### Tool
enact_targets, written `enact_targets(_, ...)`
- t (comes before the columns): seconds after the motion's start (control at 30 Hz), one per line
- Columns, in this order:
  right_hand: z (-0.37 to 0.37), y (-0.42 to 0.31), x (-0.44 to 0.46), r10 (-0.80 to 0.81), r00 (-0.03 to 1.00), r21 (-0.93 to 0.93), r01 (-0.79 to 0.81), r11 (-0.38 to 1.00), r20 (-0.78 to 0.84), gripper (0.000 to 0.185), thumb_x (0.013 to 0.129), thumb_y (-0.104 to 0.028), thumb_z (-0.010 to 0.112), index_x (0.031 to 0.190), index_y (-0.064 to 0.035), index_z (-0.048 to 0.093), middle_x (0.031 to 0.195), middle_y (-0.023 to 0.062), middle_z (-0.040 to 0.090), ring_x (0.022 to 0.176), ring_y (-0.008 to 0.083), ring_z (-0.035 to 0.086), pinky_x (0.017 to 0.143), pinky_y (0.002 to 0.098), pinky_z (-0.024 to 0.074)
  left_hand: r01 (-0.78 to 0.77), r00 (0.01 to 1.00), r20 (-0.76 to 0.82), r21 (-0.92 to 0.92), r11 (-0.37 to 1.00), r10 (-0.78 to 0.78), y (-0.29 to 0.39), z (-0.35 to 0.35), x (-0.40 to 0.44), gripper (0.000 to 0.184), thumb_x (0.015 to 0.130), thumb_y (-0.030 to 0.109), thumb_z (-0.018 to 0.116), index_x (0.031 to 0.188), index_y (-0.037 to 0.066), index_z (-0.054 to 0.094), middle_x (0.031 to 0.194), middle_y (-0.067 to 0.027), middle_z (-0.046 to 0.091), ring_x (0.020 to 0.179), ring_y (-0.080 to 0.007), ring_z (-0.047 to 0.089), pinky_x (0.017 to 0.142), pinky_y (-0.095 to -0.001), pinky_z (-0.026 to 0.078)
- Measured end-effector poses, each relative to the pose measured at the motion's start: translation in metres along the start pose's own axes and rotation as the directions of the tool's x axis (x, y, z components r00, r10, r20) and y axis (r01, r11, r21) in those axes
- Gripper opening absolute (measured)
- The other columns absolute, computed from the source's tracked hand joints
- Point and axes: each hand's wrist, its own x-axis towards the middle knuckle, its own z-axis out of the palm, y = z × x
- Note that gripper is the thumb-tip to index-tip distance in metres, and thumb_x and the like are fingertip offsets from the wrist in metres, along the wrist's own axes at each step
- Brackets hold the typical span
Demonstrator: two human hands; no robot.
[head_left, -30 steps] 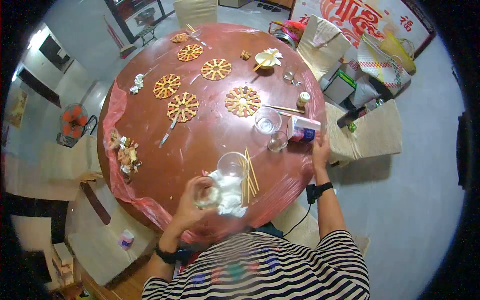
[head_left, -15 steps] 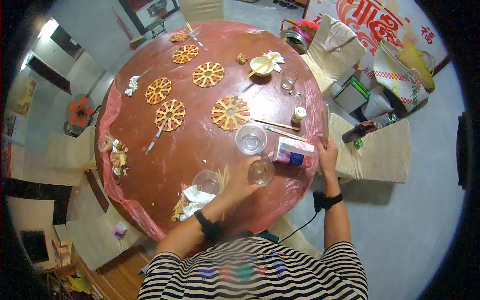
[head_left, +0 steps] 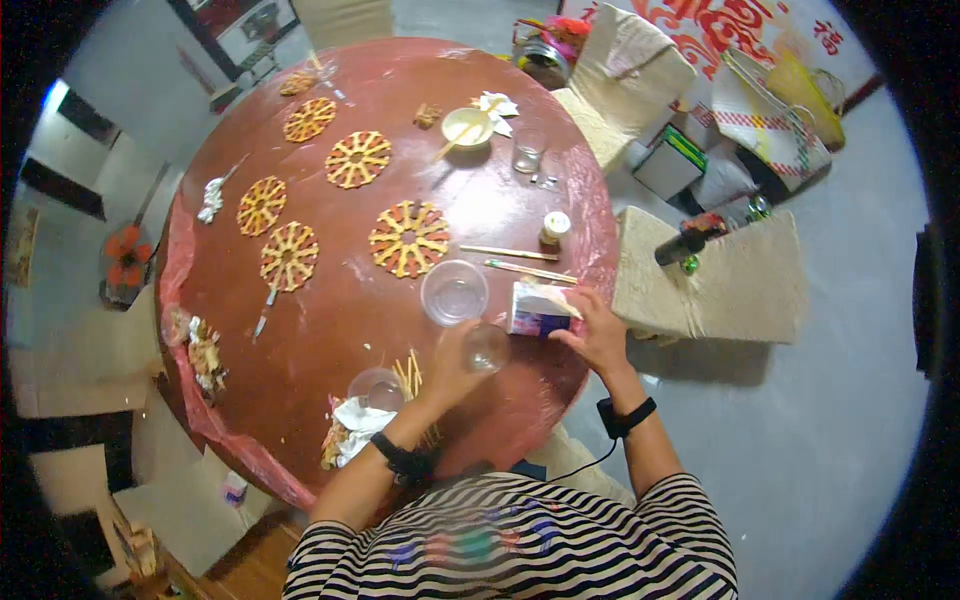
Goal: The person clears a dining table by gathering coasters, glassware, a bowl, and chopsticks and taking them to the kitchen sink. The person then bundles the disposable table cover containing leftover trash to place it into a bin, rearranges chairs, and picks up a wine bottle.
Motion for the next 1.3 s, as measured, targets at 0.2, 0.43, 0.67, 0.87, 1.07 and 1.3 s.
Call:
enact_targets(0.2, 0.0, 0.009, 0.014, -0.01, 0.97, -0.173, 0.053, 0.984, 0.241, 0.097, 0.049, -0.026, 0.084, 0.134, -0.0248, 0.037, 0.138, 0.0144, 0.035, 0.104, 0.0364, 0.055, 0.079, 0.042, 0.0504, 0.043, 0.999, 0.028, 0.012, 0.999, -0.044, -0.007, 0.003, 0.0, 0.078, 0.06, 0.015, 0.079, 0.127, 0.009, 0.039, 0.125, -0.0144, 0.046, 0.118, -0.0324, 0.043, 0.1, -0.0403, 0.035)
enact_targets(0.43, 0.009, 0.013, 0.026, 0.011, 0.962, -0.275, 0.067, 0.959, 0.272, 0.094, 0.054, -0.007, 0.077, 0.136, -0.0257, 0.034, 0.136, 0.019, 0.036, 0.102, 0.0389, 0.056, 0.079, 0.0432, 0.0506, -0.062, 0.996, 0.06, 0.047, 0.997, 0.059, -0.012, 0.006, 0.0, 0.077, 0.063, 0.019, 0.078, 0.128, 0.007, 0.038, 0.128, -0.0157, 0.043, 0.119, -0.0339, 0.041, 0.101, -0.0418, 0.034)
enact_targets(0.67, 0.006, 0.004, -0.003, 0.159, 0.961, -0.208, -0.112, 0.972, 0.225, 0.096, 0.052, -0.02, 0.079, 0.136, -0.0249, 0.034, 0.126, 0.013, 0.048, 0.104, 0.0356, 0.055, 0.081, 0.0433, 0.0497, -0.196, 0.979, 0.064, 0.036, 0.98, 0.194, -0.024, 0.006, -0.008, 0.074, 0.067, 0.026, 0.075, 0.128, 0.008, 0.038, 0.129, -0.0156, 0.043, 0.119, -0.0344, 0.041, 0.101, -0.0435, 0.033)
enact_targets(0.87, 0.022, 0.021, -0.027, 0.133, 0.981, -0.303, -0.085, 0.949, 0.142, 0.097, 0.049, -0.032, 0.08, 0.135, -0.0247, 0.034, 0.118, 0.0127, 0.05, 0.095, 0.0369, 0.058, 0.074, 0.0452, 0.0498, -0.2, 0.978, 0.054, 0.004, 0.98, 0.199, -0.028, 0.017, -0.01, 0.07, 0.069, 0.028, 0.073, 0.127, 0.009, 0.039, 0.127, -0.0156, 0.045, 0.117, -0.0347, 0.043, 0.099, -0.0427, 0.036)
enact_targets(1.07, 0.014, 0.031, -0.031, 0.06, 0.98, -0.302, 0.001, 0.953, 0.191, 0.098, 0.051, -0.031, 0.079, 0.136, -0.0257, 0.031, 0.125, 0.0149, 0.047, 0.096, 0.0381, 0.057, 0.075, 0.0468, 0.0495, -0.088, 0.993, 0.073, -0.114, 0.99, 0.096, -0.005, 0.018, -0.01, 0.073, 0.066, 0.024, 0.077, 0.126, 0.009, 0.039, 0.125, -0.0171, 0.045, 0.117, -0.0349, 0.044, 0.097, -0.0407, 0.038)
enact_targets(1.3, -0.049, 0.055, -0.032, 0.113, 0.981, -0.037, -0.109, 0.993, 0.159, 0.097, 0.051, -0.034, 0.081, 0.134, -0.0134, 0.036, 0.121, 0.0168, 0.05, 0.108, 0.0341, 0.052, 0.09, 0.0407, 0.0441, 0.027, 0.998, 0.064, -0.006, 1.0, -0.026, 0.0, 0.026, -0.005, 0.072, 0.063, 0.018, 0.078, 0.124, 0.006, 0.041, 0.12, -0.0164, 0.05, 0.113, -0.0315, 0.049, 0.096, -0.0379, 0.04)
